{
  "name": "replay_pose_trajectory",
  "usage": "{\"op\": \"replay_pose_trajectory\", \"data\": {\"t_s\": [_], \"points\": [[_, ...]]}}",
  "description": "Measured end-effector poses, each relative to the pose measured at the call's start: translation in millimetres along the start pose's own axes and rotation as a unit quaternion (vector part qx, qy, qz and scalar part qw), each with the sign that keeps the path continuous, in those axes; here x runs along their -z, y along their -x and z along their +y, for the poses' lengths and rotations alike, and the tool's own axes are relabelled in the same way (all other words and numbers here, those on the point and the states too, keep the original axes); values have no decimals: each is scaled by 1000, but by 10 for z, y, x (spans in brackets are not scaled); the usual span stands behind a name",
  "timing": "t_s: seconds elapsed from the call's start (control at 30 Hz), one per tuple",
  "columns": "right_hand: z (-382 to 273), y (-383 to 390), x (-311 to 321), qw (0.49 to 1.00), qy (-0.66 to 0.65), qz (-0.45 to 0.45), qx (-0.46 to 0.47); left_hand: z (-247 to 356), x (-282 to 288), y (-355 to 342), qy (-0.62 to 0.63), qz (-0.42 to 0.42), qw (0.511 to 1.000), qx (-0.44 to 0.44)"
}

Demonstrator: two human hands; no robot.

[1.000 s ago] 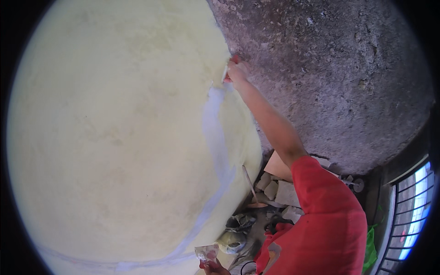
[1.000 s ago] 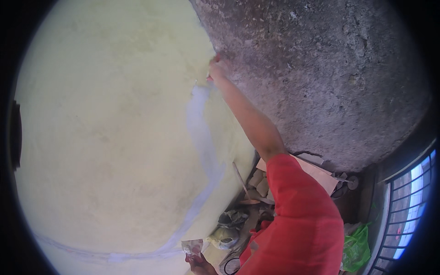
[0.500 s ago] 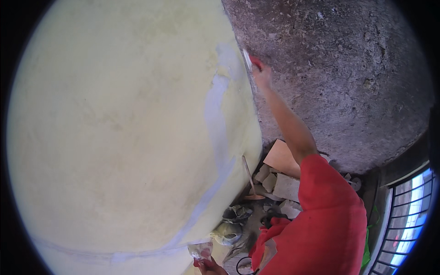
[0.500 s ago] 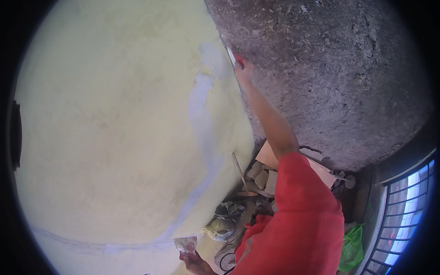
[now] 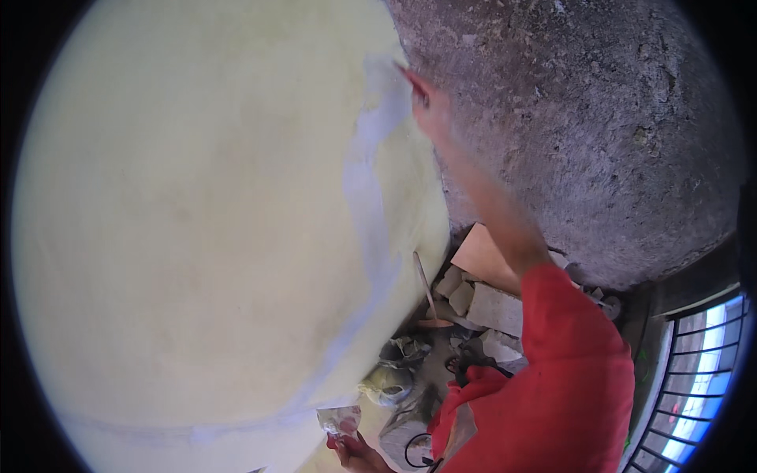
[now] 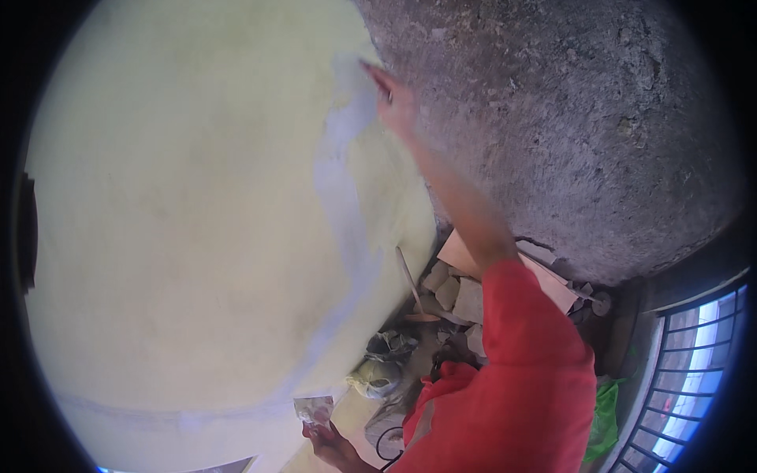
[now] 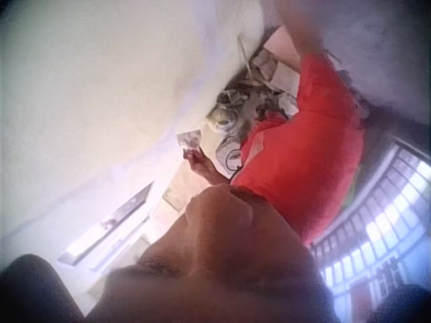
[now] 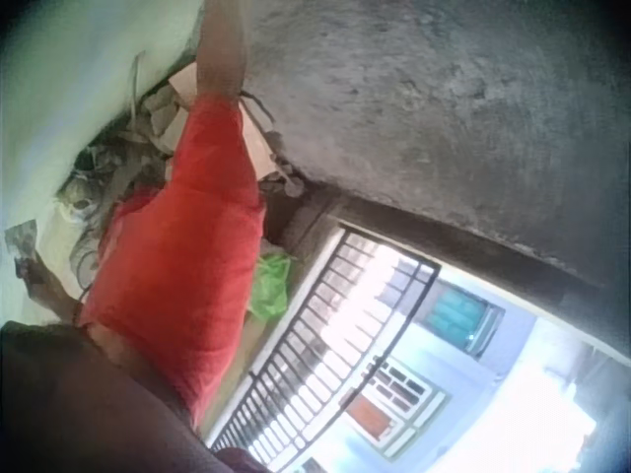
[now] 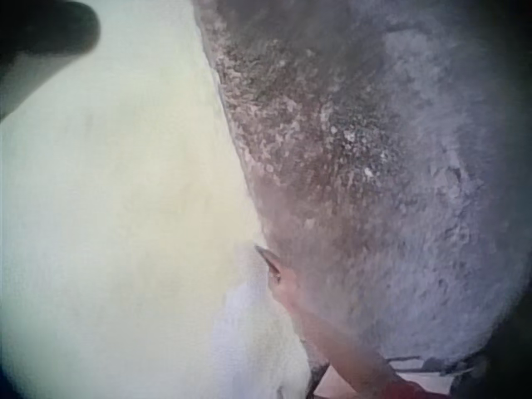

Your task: The person applies white plaster to a yellow wall using a red plastic trowel and a metal putty knife. They repeatedly scoop plaster from a bucket, spread it on the wall, and smooth the surface. The person also cleans the tools with water and scrapes excess plaster from the trowel.

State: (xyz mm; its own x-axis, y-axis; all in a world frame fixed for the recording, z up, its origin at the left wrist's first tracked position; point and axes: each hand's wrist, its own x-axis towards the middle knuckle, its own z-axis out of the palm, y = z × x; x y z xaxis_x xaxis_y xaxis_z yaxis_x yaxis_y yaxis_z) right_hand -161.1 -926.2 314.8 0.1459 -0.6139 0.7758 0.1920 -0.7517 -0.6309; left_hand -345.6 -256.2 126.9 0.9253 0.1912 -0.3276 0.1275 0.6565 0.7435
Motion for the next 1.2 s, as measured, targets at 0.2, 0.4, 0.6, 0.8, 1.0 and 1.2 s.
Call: {"op": "replay_pose_trajectory", "data": {"t_s": [0.2,0.4,0.6,0.8,1.0,1.2], "points": [[504,-30,-275,995,14,-25,96,-12,-75,212,9,40,999,-19],[191,2045,-641,989,15,-127,67,-77,196,164,-8,42,999,-15],[64,3537,-535,966,-52,-252,23,14,-43,65,-71,-6,997,-25],[425,1984,-137,988,-45,-117,-95,83,77,251,-93,-40,991,-88],[1042,137,-133,998,8,-1,64,40,384,235,-76,8,995,-64],[705,1791,-414,969,-211,-93,84,0,332,352,-43,87,994,-57]]}}
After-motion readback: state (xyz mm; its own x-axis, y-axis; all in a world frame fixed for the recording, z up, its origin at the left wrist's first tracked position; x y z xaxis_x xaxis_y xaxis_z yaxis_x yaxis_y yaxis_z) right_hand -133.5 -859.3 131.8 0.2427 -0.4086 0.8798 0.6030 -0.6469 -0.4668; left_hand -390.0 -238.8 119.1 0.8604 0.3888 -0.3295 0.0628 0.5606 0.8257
